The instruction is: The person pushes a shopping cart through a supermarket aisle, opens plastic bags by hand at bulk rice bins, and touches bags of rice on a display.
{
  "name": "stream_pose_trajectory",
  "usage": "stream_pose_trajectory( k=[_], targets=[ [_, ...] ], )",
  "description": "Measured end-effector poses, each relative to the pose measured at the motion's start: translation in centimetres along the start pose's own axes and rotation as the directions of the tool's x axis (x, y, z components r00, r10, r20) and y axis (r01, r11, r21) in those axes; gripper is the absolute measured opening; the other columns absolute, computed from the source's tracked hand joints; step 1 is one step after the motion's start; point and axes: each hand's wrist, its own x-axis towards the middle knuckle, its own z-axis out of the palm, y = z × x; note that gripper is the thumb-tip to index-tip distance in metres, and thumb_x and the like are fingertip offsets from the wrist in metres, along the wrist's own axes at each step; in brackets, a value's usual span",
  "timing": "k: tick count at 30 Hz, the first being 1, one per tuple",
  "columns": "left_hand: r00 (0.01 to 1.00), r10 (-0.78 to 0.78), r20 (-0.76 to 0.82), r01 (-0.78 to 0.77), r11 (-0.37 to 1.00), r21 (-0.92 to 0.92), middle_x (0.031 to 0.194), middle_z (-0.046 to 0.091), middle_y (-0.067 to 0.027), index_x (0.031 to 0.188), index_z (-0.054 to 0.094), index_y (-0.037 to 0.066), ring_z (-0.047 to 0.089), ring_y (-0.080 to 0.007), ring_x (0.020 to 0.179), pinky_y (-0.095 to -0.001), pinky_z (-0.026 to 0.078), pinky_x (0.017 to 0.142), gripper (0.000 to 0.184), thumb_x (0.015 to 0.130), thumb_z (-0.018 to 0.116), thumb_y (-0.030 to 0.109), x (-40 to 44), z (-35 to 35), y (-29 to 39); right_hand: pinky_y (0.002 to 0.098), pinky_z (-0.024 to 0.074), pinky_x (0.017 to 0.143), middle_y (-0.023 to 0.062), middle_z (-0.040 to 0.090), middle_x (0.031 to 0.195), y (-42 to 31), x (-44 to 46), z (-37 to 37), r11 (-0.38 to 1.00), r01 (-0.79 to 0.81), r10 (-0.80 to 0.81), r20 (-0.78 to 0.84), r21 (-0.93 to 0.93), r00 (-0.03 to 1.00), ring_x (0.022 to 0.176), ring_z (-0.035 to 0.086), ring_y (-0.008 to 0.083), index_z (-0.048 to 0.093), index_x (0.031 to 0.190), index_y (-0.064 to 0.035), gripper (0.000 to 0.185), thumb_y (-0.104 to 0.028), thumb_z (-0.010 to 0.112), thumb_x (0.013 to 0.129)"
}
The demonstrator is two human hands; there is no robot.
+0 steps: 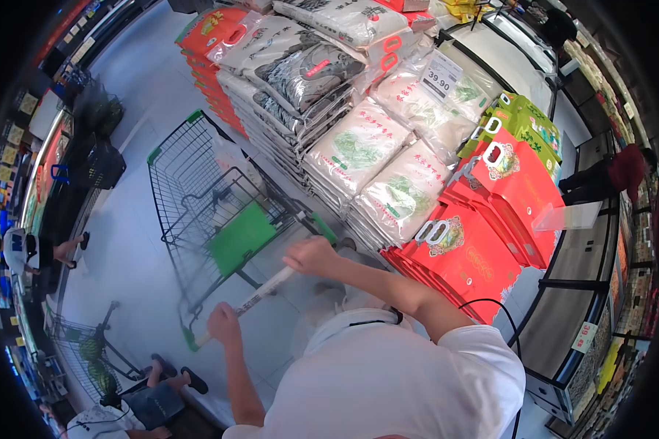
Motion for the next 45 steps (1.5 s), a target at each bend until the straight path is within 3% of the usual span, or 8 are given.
stream_pose_trajectory(
  k=[5,10,13,23,27,32,40,45],
  targets=[
    [0.99,-0.11,0.084,0.126,0.967,-0.221,0.075,0.066,-0.0142,0.091,0.068,0.004,0.064,-0.031,0.066,-0.0425,0.047,0.064,0.021,0.092,0.056,0.022,0.7,-0.5,-0.3,0.0418,0.0518,0.07,0.0095,0.063,0.085,0.4,1.9,-2.0,0.944,-0.218,0.104,0.405,0.248,0.908,0.077,0.065,0.0291,0.064,0.094,-0.0081,0.031,-0.039,0.063,0.087],
    [0.949,-0.316,0.015,0.27,0.785,-0.557,0.12,0.06,-0.0134,0.13,0.052,0.001,0.06,-0.024,0.102,-0.0367,0.046,0.087,0.039,0.098,0.056,0.024,3.9,-0.4,0.8,0.0369,0.0524,0.08,0.015,0.065,0.107,3.4,4.6,-1.6,0.715,-0.4,0.083,0.499,0.573,0.863,0.091,0.067,0.0273,0.06,0.121,-0.0064,0.048,-0.041,0.064,0.089],
    [0.944,-0.324,-0.065,0.214,0.747,-0.63,0.131,0.053,-0.0154,0.139,0.043,0.001,0.055,-0.0235,0.111,-0.0348,0.044,0.095,0.046,0.099,0.055,0.02,8.0,-2.5,5.2,0.0353,0.0514,0.084,0.0157,0.064,0.113,4.5,7.3,-2.3,0.566,-0.509,0.203,0.488,0.648,0.849,0.097,0.066,0.026,0.059,0.124,-0.0062,0.049,-0.04,0.064,0.089],
    [0.993,-0.045,-0.113,-0.052,0.683,-0.729,0.14,0.047,-0.016,0.141,0.041,0.002,0.048,-0.0307,0.125,-0.0364,0.044,0.099,0.056,0.091,0.063,0.01,33.2,3.6,12.1,0.0419,0.0476,0.091,0.0199,0.053,0.124,8.2,16.8,8.0,0.551,-0.488,0.497,0.203,0.677,0.843,0.106,0.06,0.0354,0.041,0.139,-0.0048,0.063,-0.037,0.065,0.09],
    [0.932,0.358,-0.061,-0.357,0.87,-0.341,0.148,0.038,-0.0237,0.145,0.032,-0.003,0.034,-0.0389,0.138,-0.043,0.027,0.115,0.072,0.085,0.068,0.013,42.3,9.6,11.1,0.044,0.0431,0.098,0.0215,0.049,0.13,8.9,20.5,10.0,0.581,-0.501,0.569,0.12,0.642,0.813,0.116,0.053,0.0385,0.038,0.141,-0.0022,0.067,-0.037,0.065,0.09],
    [0.922,0.366,0.124,-0.267,0.835,-0.481,0.151,0.034,-0.0246,0.148,0.026,-0.005,0.032,-0.0381,0.14,-0.0411,0.025,0.116,0.081,0.083,0.07,0.012,49.2,16.6,10.1,0.0442,0.0414,0.1,0.0227,0.048,0.132,11.2,23.9,15.6,0.706,-0.42,0.566,-0.099,0.571,0.818,0.118,0.05,0.0402,0.036,0.142,-0.0004,0.07,-0.038,0.065,0.09],
    [0.868,0.303,0.393,0.073,0.706,-0.705,0.16,0.017,-0.0167,0.155,0.015,0.008,0.02,-0.0349,0.146,-0.0405,0.024,0.116,0.078,0.093,0.063,0.017,55.9,24.6,8.2,0.0405,0.0425,0.1,0.0189,0.057,0.125,12.6,26.9,17.6,0.641,-0.496,0.61,0.003,0.586,0.792,0.115,0.055,0.0335,0.049,0.134,0.0003,0.063,-0.039,0.067,0.088],
    [0.748,0.334,0.573,0.196,0.714,-0.672,0.147,0.04,-0.0164,0.151,0.026,0.002,0.042,-0.0262,0.133,-0.0352,0.033,0.11,0.069,0.094,0.06,0.018,58.1,25.3,7.9,0.0416,0.044,0.097,0.0172,0.061,0.117,13.9,27.4,18.2,0.713,-0.439,0.55,-0.048,0.547,0.834,0.111,0.055,0.0343,0.06,0.123,-0.0004,0.052,-0.034,0.07,0.085]
  ],
)
